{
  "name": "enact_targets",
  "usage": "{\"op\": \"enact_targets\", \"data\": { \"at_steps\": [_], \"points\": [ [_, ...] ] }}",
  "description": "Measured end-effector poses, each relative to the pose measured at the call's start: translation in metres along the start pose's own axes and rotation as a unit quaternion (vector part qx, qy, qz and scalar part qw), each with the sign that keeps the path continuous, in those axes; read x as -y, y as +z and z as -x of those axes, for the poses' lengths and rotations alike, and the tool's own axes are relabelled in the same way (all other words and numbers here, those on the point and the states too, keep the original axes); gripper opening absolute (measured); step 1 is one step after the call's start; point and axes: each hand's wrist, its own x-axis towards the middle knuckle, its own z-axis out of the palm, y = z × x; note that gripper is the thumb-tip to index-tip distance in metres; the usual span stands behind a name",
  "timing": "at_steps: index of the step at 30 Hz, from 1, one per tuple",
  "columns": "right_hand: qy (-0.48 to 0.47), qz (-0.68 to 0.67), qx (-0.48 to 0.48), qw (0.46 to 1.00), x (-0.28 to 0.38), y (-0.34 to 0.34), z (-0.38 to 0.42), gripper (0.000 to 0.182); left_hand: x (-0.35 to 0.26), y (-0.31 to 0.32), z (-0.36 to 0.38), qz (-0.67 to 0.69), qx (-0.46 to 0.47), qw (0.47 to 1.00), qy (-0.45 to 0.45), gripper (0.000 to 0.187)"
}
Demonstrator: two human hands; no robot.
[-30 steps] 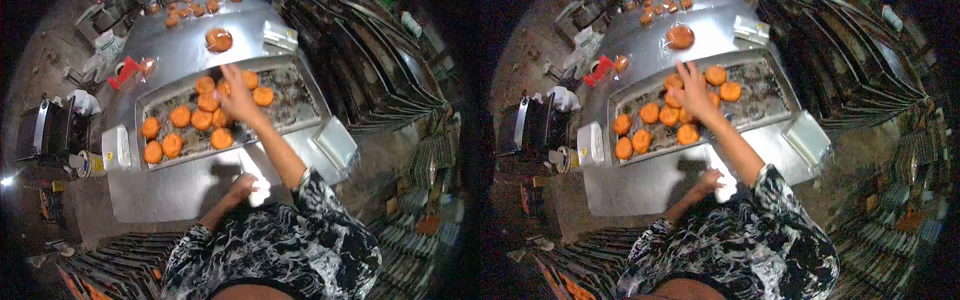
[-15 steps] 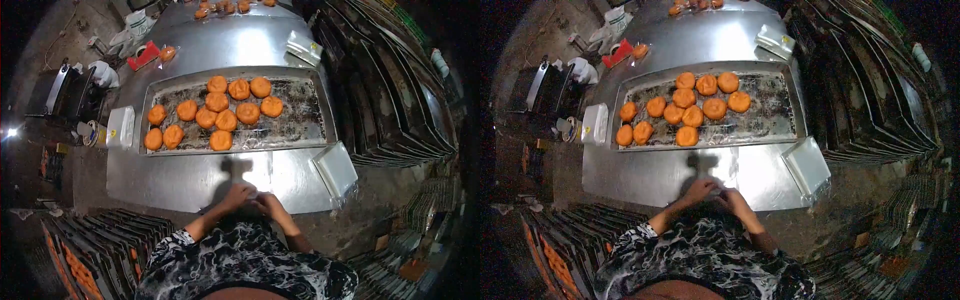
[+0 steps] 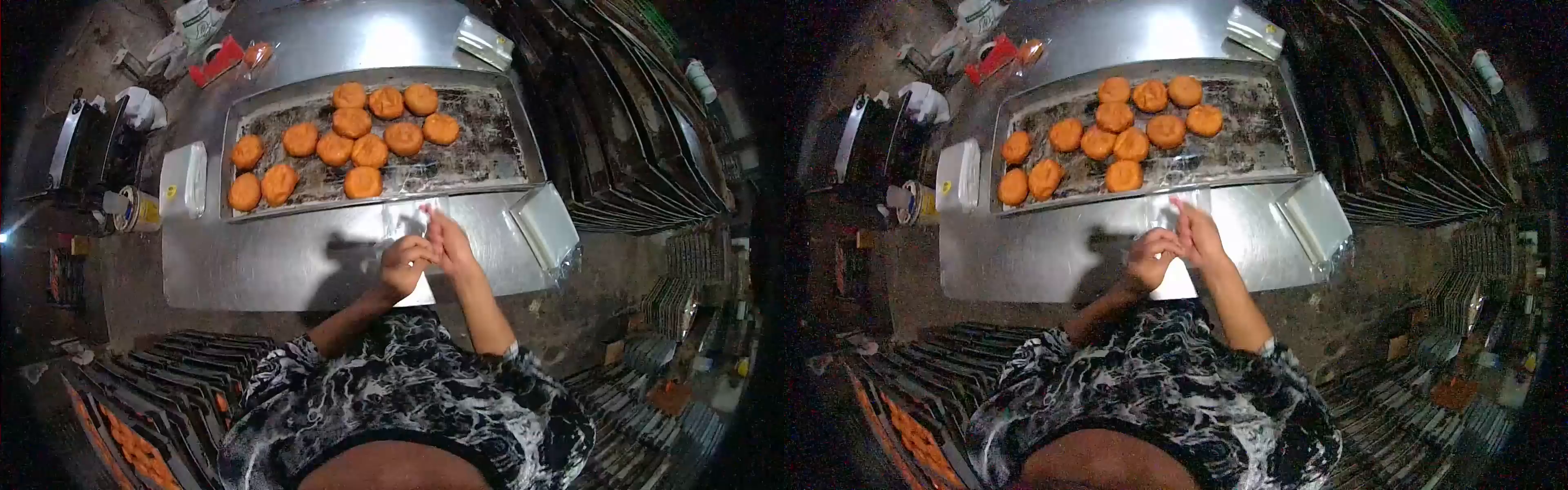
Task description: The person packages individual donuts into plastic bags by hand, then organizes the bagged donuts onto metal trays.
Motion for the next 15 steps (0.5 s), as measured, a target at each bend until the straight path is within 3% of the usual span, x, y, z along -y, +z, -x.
{"op": "enact_targets", "data": {
  "at_steps": [1,2,3,5,6,7,8,10,11,13,14,15],
  "points": [
    [-0.085,0.090,0.021,0.992,0.004,0.012,-0.005,0.023,-0.004,-0.008,-0.001,-0.062,0.000,0.992,0.111,0.011],
    [-0.082,0.090,0.023,0.992,0.002,0.025,-0.003,0.023,-0.005,-0.018,-0.001,-0.124,0.000,0.967,0.223,0.011],
    [-0.070,0.141,0.031,0.987,-0.001,0.037,-0.001,0.027,0.005,-0.025,0.008,-0.127,-0.002,0.967,0.219,0.011],
    [-0.053,0.189,0.043,0.980,-0.018,0.046,0.001,0.031,0.024,-0.042,0.021,-0.086,-0.214,0.972,-0.037,0.014],
    [-0.147,0.384,-0.009,0.911,-0.033,0.044,0.007,0.027,0.028,-0.058,0.021,0.074,-0.255,0.964,-0.003,0.012],
    [-0.234,0.558,-0.060,0.794,-0.044,0.048,0.013,0.025,0.025,-0.067,0.024,0.087,-0.295,0.940,-0.149,0.013],
    [-0.123,0.478,-0.016,0.869,-0.050,0.053,0.019,0.029,0.021,-0.071,0.028,0.066,-0.245,0.951,-0.180,0.015],
    [-0.166,0.538,-0.003,0.826,-0.068,0.057,0.017,0.029,0.004,-0.080,0.035,0.018,-0.104,0.954,-0.282,0.029],
    [-0.194,0.584,0.005,0.788,-0.074,0.054,0.012,0.029,0.013,-0.088,0.039,0.019,-0.104,0.952,-0.287,0.029],
    [-0.170,0.548,0.009,0.819,-0.078,0.052,0.016,0.027,0.024,-0.103,0.046,0.213,0.136,0.925,-0.284,0.034],
    [-0.153,0.510,0.014,0.846,-0.079,0.050,0.018,0.025,0.021,-0.105,0.047,0.294,0.057,0.848,-0.437,0.033],
    [-0.153,0.506,0.006,0.849,-0.080,0.050,0.022,0.025,0.018,-0.104,0.047,0.294,0.065,0.846,-0.440,0.033]
  ]
}}
